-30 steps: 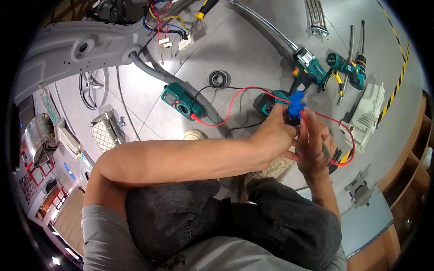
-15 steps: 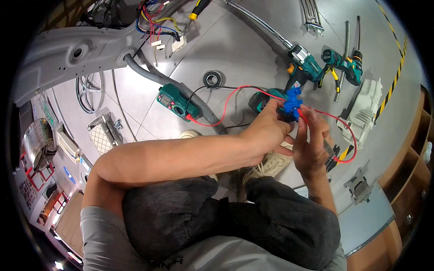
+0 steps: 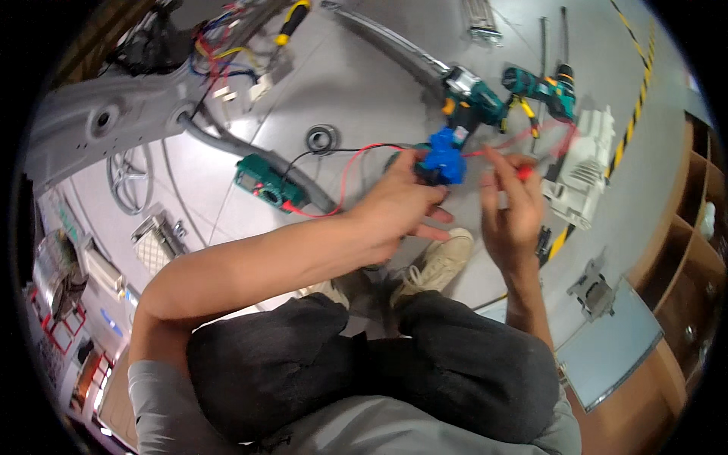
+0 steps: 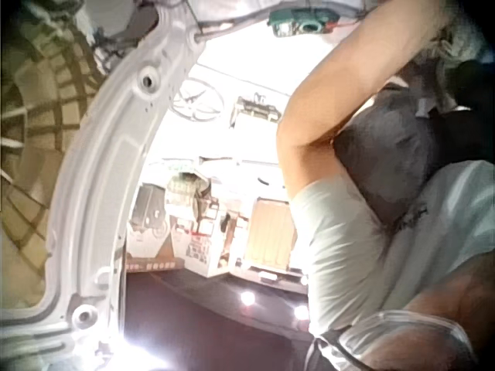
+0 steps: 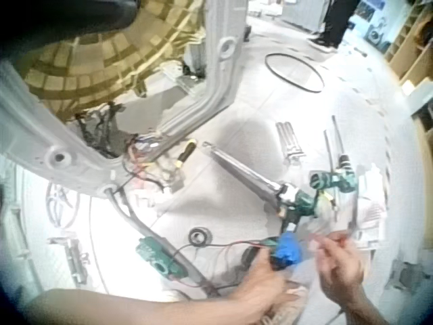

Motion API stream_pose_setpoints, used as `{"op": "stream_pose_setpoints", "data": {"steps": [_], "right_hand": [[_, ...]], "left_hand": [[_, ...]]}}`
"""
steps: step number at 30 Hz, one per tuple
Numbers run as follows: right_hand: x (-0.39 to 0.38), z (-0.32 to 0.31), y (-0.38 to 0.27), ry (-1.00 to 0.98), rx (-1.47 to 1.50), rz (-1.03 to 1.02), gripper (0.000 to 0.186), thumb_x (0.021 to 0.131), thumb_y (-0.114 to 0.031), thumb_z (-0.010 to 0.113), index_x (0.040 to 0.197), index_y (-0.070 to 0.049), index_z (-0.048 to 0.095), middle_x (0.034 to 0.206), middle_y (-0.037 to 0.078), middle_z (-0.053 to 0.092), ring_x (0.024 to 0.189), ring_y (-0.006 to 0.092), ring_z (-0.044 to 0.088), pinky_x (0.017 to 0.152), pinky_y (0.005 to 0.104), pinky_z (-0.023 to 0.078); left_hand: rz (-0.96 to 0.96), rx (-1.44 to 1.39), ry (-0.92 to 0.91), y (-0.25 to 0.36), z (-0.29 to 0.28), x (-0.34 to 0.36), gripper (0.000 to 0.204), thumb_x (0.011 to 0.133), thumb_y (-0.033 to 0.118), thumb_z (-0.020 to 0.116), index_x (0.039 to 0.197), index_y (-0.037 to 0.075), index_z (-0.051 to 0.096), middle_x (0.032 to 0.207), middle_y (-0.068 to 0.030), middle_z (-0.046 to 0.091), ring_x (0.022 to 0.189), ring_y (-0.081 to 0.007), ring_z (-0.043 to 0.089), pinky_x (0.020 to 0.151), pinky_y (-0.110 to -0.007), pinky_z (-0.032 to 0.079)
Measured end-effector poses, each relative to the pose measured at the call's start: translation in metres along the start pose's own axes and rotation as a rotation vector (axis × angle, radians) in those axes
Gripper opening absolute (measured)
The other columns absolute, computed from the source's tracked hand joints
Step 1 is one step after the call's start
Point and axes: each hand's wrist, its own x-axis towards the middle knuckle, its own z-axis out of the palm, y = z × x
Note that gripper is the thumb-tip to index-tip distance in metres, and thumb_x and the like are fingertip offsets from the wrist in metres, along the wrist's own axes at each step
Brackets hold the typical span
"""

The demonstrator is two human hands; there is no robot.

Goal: The person tests a heating element and a blue electronic component by applying multimeter probes to their terminals. The person handles the objects and the meter leads on the floor near appliance parts.

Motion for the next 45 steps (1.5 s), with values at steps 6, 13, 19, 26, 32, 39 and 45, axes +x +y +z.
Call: {"op": "stream_pose_setpoints", "data": {"steps": [6,13,19,26,32,39,45], "right_hand": [[-0.001,0.007,0.011,-0.255,0.413,0.289,0.048,0.079,-0.013,0.077,0.121,0.003,0.059,0.103,0.006,0.051,0.077,0.0119,0.051,0.064,0.0238,0.044],[-0.001,0.017,0.023,-0.243,0.671,0.430,0.040,0.081,-0.012,0.075,0.116,0.003,0.062,0.100,0.001,0.050,0.072,0.0052,0.046,0.063,0.0213,0.041],[0.001,0.015,0.017,-0.157,0.725,0.549,0.030,0.085,-0.014,0.073,0.110,0.001,0.066,0.094,0.000,0.053,0.071,0.0057,0.048,0.065,0.0215,0.042],[0.003,0.006,0.010,-0.107,0.842,0.639,0.027,0.088,-0.016,0.070,0.109,0.002,0.067,0.096,0.001,0.056,0.076,0.0054,0.053,0.065,0.0213,0.044],[0.007,-0.008,0.001,-0.058,0.981,0.614,0.031,0.090,-0.016,0.069,0.114,0.003,0.064,0.096,0.000,0.056,0.074,0.0050,0.053,0.063,0.0211,0.046],[0.008,-0.021,-0.007,-0.083,1.233,0.614,0.033,0.092,-0.016,0.066,0.117,0.003,0.061,0.094,0.000,0.059,0.073,0.0043,0.053,0.063,0.0205,0.045],[0.013,-0.025,-0.019,-0.129,1.303,0.614,0.033,0.092,-0.022,0.066,0.116,0.001,0.062,0.086,-0.001,0.060,0.072,0.0042,0.053,0.062,0.0204,0.043]], "left_hand": [[-0.039,0.068,-0.042,0.013,-0.001,0.006,0.058,0.091,0.003,0.055,0.141,0.007,0.026,0.109,-0.0099,0.053,0.084,-0.0166,0.060,0.064,-0.031,0.058],[-0.020,0.099,-0.168,0.019,-0.013,0.005,0.037,0.093,0.007,0.058,0.127,0.003,0.043,0.089,-0.0029,0.050,0.071,-0.0094,0.046,0.057,-0.023,0.040],[0.138,0.238,-0.048,0.036,0.002,-0.013,0.033,0.096,0.003,0.051,0.129,0.000,0.044,0.097,-0.0070,0.053,0.080,-0.0129,0.059,0.072,-0.027,0.055],[0.188,0.573,-0.312,0.052,0.000,-0.031,0.030,0.097,0.001,0.043,0.126,-0.005,0.052,0.115,-0.0115,0.059,0.094,-0.0159,0.064,0.084,-0.031,0.055],[0.497,0.586,-0.380,0.064,0.001,-0.058,0.039,0.095,-0.004,0.038,0.133,-0.007,0.046,0.131,-0.0146,0.050,0.102,-0.0205,0.064,0.090,-0.033,0.053],[0.884,0.964,-0.366,0.077,0.014,-0.082,0.049,0.083,-0.018,0.051,0.128,-0.004,0.042,0.125,-0.0166,0.039,0.092,-0.0248,0.065,0.078,-0.035,0.057],[1.519,1.399,-0.108,0.066,-0.003,-0.059,0.061,0.061,-0.019,0.066,0.117,0.002,0.056,0.106,-0.0167,0.052,0.081,-0.0268,0.060,0.063,-0.031,0.050]]}}
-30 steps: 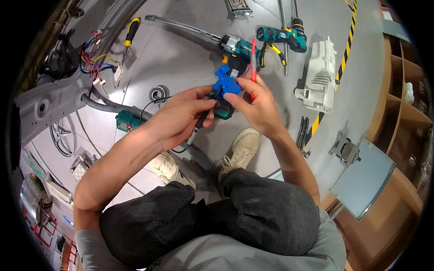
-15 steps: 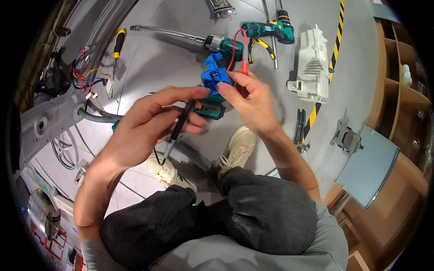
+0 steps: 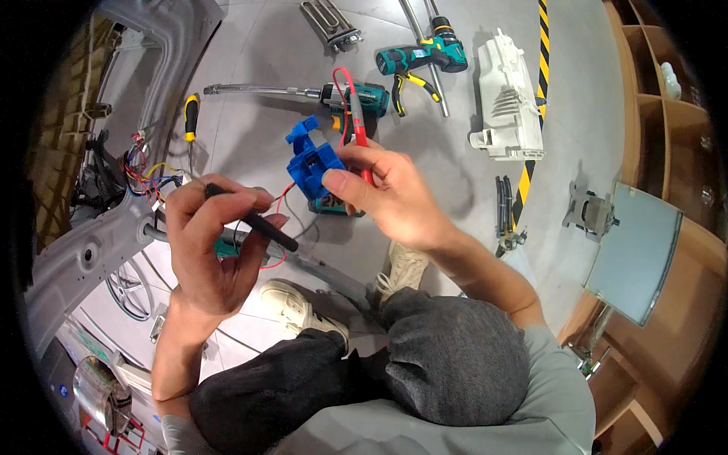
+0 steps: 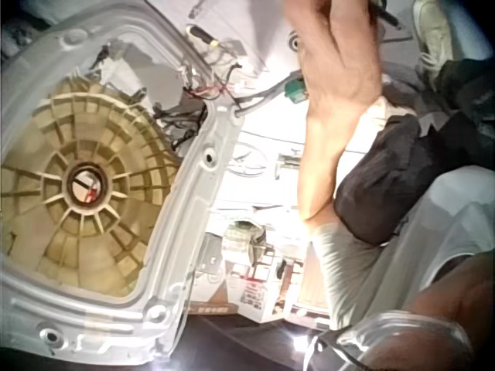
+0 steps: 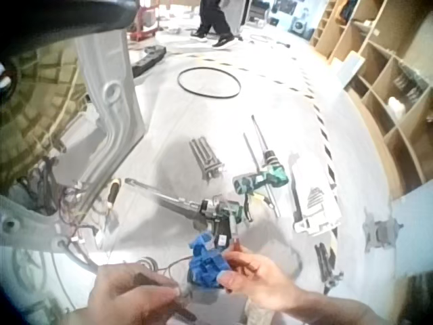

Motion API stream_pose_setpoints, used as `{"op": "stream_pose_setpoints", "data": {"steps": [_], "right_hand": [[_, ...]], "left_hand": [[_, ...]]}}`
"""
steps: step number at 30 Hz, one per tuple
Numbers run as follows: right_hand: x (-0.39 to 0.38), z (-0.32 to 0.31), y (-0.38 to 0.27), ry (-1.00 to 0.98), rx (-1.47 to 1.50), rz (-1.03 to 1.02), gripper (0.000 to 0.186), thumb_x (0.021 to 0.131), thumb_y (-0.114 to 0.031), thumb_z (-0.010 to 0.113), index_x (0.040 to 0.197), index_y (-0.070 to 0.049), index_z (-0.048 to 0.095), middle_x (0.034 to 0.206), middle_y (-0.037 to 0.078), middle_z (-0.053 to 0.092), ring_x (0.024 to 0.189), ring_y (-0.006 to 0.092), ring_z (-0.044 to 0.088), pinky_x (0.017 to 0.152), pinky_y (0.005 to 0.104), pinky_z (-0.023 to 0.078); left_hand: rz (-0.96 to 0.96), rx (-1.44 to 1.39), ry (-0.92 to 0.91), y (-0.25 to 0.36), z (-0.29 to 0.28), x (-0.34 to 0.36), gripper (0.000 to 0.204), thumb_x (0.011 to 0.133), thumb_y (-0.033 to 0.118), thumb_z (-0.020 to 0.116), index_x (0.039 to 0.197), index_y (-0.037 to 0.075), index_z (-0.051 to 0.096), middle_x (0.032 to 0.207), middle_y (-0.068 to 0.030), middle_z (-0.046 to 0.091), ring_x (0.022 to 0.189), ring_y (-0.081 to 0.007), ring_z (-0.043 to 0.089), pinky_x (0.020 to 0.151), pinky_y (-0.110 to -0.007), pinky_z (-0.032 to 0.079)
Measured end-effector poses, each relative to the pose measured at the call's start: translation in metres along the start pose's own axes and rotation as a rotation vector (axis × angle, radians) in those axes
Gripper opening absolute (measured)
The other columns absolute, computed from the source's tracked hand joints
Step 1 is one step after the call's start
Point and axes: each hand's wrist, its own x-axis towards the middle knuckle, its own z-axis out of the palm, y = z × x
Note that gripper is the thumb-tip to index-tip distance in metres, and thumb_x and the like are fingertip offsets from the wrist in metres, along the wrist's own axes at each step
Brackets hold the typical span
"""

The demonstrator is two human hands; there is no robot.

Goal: The person tests a heating element and a blue electronic component by applying multimeter probes to their terminals. The person handles the objects and the meter leads on the floor near appliance parts.

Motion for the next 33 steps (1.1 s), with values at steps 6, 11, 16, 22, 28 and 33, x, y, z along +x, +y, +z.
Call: {"op": "stream_pose_setpoints", "data": {"steps": [6,11,16,22,28,33], "right_hand": [[-0.001,0.004,-0.005,0.058,-0.056,-0.018,0.038,0.090,-0.026,0.068,0.115,0.003,0.063,0.090,0.001,0.060,0.072,0.0044,0.053,0.062,0.0202,0.043],[0.000,0.007,-0.001,0.171,-0.139,-0.120,0.041,0.086,-0.022,0.074,0.114,0.005,0.063,0.093,0.000,0.056,0.071,0.0043,0.051,0.062,0.0200,0.041],[-0.003,0.009,0.002,0.242,-0.332,-0.238,0.045,0.080,-0.018,0.079,0.114,0.005,0.063,0.092,0.000,0.054,0.069,0.0038,0.046,0.060,0.0201,0.039],[-0.005,0.011,0.005,0.236,-0.298,-0.236,0.045,0.078,-0.015,0.080,0.114,0.005,0.063,0.093,0.001,0.054,0.071,0.0041,0.047,0.060,0.0199,0.039],[-0.006,0.014,0.008,0.234,-0.265,-0.255,0.044,0.077,-0.010,0.080,0.115,0.005,0.062,0.098,0.002,0.053,0.074,0.0055,0.051,0.062,0.0197,0.042],[-0.008,0.013,0.010,0.241,-0.259,-0.252,0.043,0.077,-0.009,0.080,0.114,0.005,0.062,0.096,0.001,0.052,0.075,0.0061,0.051,0.063,0.0198,0.043]], "left_hand": [[-0.032,0.257,0.061,-0.010,-0.010,-0.001,0.048,0.064,0.011,0.084,0.108,0.008,0.067,0.093,-0.0119,0.054,0.072,-0.0221,0.058,0.058,-0.030,0.047],[-0.108,0.209,0.042,-0.002,-0.006,-0.007,0.033,0.078,0.012,0.074,0.110,0.002,0.070,0.088,-0.0123,0.058,0.066,-0.0211,0.056,0.055,-0.030,0.045],[0.046,0.100,0.085,0.008,0.011,-0.003,0.026,0.077,0.001,0.068,0.102,-0.005,0.067,0.074,-0.0104,0.063,0.060,-0.0235,0.061,0.053,-0.030,0.049],[0.010,0.004,0.155,0.011,0.023,-0.002,0.026,0.073,-0.001,0.073,0.096,-0.003,0.061,0.078,-0.0136,0.065,0.064,-0.0243,0.064,0.057,-0.031,0.051],[-0.002,-0.019,0.127,0.015,0.024,-0.004,0.028,0.075,-0.002,0.074,0.099,-0.002,0.059,0.083,-0.0151,0.067,0.070,-0.0262,0.067,0.063,-0.031,0.054],[-0.017,0.000,0.154,0.012,0.027,-0.005,0.028,0.073,-0.002,0.076,0.097,-0.002,0.061,0.084,-0.0156,0.068,0.070,-0.0267,0.068,0.061,-0.031,0.054]]}}
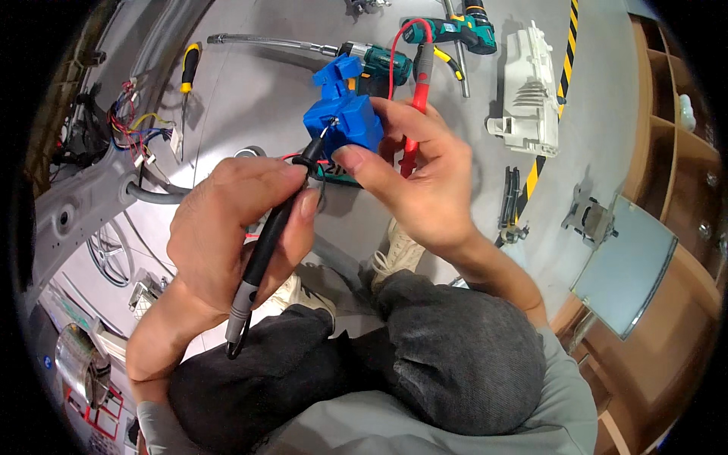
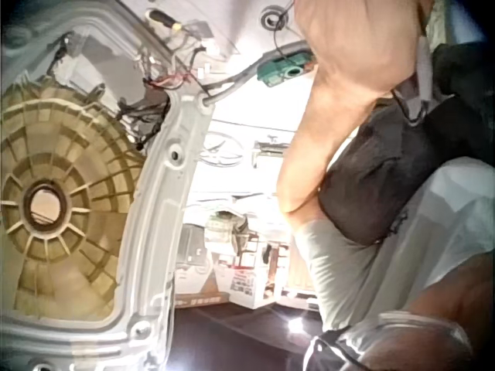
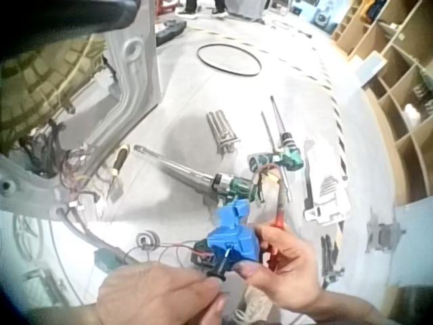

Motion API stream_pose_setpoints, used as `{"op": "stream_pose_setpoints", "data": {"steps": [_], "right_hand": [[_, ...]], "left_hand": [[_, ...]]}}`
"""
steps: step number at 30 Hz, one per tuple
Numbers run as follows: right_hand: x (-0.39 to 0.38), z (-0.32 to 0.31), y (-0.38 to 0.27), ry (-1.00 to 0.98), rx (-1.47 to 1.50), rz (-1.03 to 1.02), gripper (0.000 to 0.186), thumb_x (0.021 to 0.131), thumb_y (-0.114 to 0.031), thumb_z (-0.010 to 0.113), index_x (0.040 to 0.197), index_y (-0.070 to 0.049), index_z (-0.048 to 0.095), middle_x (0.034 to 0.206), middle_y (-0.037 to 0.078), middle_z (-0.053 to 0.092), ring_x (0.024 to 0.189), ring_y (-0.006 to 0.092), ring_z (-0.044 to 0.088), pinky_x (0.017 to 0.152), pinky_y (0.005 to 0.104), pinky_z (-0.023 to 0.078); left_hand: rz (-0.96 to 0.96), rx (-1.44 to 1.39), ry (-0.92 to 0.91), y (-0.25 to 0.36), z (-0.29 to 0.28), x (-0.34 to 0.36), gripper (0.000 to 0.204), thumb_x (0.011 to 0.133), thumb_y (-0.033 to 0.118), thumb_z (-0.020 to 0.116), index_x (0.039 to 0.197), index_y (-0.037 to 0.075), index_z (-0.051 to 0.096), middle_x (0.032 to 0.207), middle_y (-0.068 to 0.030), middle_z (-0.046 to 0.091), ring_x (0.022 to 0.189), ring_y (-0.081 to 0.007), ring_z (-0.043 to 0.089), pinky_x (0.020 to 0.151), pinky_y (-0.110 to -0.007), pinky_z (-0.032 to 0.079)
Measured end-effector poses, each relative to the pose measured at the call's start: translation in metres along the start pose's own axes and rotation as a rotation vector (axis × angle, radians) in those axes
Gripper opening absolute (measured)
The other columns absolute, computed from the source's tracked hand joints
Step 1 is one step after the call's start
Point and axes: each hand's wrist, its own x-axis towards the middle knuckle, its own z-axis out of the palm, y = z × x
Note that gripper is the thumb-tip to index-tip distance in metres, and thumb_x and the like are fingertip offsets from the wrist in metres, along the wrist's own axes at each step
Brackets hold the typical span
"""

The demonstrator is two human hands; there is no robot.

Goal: The person tests a heating element and a blue electronic component by applying multimeter probes to their terminals. The person handles the objects and the meter leads on the floor near appliance parts.

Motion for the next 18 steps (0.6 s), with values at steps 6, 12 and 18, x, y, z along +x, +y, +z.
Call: {"op": "stream_pose_setpoints", "data": {"steps": [6,12,18], "right_hand": [[-0.0002,-0.0022,-0.0022,0.010,-0.068,0.003,0.040,0.078,-0.008,0.079,0.112,0.005,0.063,0.094,0.002,0.054,0.078,0.0055,0.052,0.065,0.0196,0.045],[-0.0007,0.0015,-0.0072,-0.009,-0.042,0.084,0.040,0.078,-0.008,0.079,0.111,0.009,0.062,0.100,0.005,0.058,0.082,0.0073,0.057,0.066,0.0201,0.048],[-0.0009,0.0006,-0.0060,0.000,-0.060,0.046,0.044,0.076,-0.010,0.082,0.110,0.010,0.062,0.098,0.006,0.057,0.081,0.0096,0.057,0.068,0.0223,0.049]], "left_hand": [[-0.091,-0.009,-0.035,0.0034,-0.0010,-0.0021,0.026,0.076,0.000,0.075,0.097,-0.003,0.061,0.083,-0.0155,0.067,0.070,-0.0226,0.067,0.062,-0.028,0.053],[-0.201,-0.040,-0.008,0.0031,-0.0012,-0.0044,0.022,0.082,0.005,0.074,0.097,-0.004,0.060,0.083,-0.0133,0.067,0.070,-0.0161,0.065,0.064,-0.024,0.051],[-0.254,-0.033,-0.024,0.0078,-0.0027,-0.0027,0.021,0.082,0.005,0.074,0.097,-0.003,0.061,0.083,-0.0121,0.067,0.072,-0.0139,0.064,0.066,-0.024,0.050]]}}
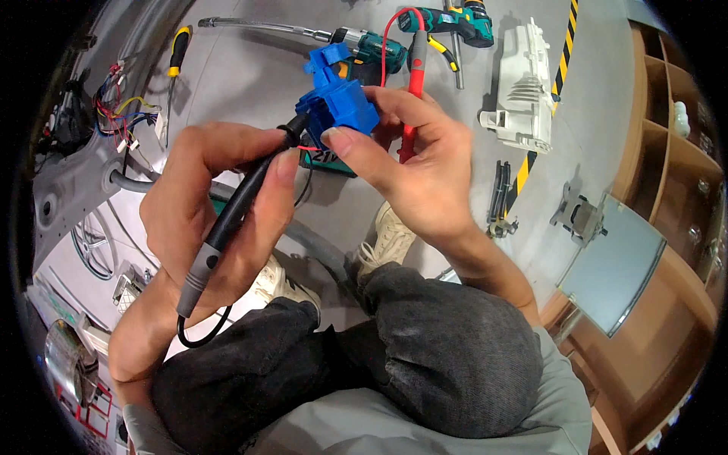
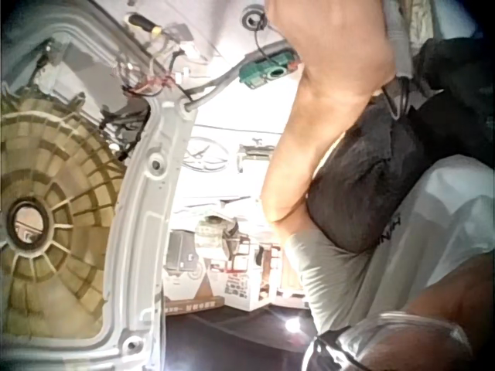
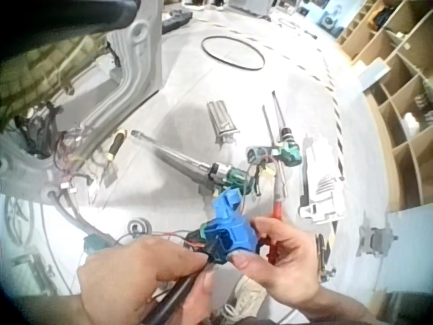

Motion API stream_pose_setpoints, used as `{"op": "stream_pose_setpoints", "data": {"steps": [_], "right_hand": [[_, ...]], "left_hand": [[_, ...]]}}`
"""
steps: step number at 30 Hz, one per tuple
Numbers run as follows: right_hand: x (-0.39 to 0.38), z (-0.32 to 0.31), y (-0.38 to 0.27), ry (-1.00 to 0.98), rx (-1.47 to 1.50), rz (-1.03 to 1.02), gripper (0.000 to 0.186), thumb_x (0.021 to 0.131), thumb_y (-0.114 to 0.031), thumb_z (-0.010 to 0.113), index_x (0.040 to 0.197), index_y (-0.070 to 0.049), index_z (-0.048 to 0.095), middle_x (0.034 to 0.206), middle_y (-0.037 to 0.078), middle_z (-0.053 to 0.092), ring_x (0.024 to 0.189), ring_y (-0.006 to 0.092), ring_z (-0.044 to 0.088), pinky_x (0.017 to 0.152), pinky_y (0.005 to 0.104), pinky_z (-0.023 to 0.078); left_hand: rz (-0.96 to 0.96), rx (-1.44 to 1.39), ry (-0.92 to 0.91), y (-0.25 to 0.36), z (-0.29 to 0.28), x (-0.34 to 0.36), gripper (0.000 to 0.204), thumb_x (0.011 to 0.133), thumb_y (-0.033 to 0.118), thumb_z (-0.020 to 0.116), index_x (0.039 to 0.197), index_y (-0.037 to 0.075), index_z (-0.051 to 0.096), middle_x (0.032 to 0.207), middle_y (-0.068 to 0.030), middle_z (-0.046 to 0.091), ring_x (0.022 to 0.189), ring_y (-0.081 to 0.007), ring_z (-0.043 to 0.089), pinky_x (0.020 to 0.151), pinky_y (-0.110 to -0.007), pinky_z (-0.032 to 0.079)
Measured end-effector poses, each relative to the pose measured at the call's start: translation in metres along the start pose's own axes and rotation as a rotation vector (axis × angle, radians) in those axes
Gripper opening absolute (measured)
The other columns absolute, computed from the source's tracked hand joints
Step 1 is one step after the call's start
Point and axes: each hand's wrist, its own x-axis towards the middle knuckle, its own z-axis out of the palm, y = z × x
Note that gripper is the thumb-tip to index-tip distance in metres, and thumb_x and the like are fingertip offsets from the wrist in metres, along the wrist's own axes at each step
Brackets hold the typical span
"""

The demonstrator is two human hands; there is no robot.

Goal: The person tests a heating element and a blue electronic component by applying multimeter probes to their terminals. The person handles the objects and the meter leads on the floor near appliance parts.

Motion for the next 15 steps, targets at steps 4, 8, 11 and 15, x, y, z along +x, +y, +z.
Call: {"op": "stream_pose_setpoints", "data": {"steps": [4,8,11,15], "right_hand": [[-0.0003,-0.0011,-0.0002,0.007,0.004,0.014,0.046,0.075,-0.012,0.083,0.110,0.010,0.062,0.098,0.006,0.057,0.080,0.0107,0.057,0.070,0.0236,0.049],[-0.0004,-0.0008,0.0035,-0.001,0.001,-0.003,0.046,0.075,-0.012,0.083,0.110,0.009,0.063,0.098,0.007,0.057,0.082,0.0112,0.057,0.071,0.0244,0.049],[0.0005,-0.0002,0.0039,0.001,-0.002,-0.014,0.045,0.075,-0.012,0.082,0.111,0.009,0.063,0.098,0.007,0.058,0.082,0.0109,0.057,0.070,0.0245,0.049],[0.0008,-0.0017,0.0048,-0.004,-0.018,0.015,0.042,0.077,-0.010,0.081,0.111,0.007,0.063,0.098,0.005,0.058,0.081,0.0102,0.058,0.070,0.0243,0.049]], "left_hand": [[0.034,-0.007,0.028,-0.0014,0.0028,0.0008,0.020,0.082,0.005,0.074,0.096,-0.003,0.061,0.080,-0.0107,0.066,0.069,-0.0135,0.063,0.065,-0.023,0.050],[-0.069,-0.028,-0.021,0.0003,0.0010,0.0012,0.017,0.083,0.003,0.071,0.094,-0.003,0.059,0.089,-0.0134,0.065,0.075,-0.0137,0.062,0.068,-0.024,0.049],[-0.075,-0.007,-0.035,-0.0047,-0.0009,0.0040,0.016,0.084,0.003,0.067,0.095,-0.003,0.056,0.104,-0.0158,0.063,0.083,-0.0132,0.061,0.072,-0.025,0.048],[-0.254,-0.220,-0.033,-0.0031,0.0055,0.0045,0.020,0.088,0.007,0.063,0.102,-0.001,0.051,0.116,-0.0165,0.058,0.090,-0.0116,0.058,0.078,-0.025,0.047]]}}
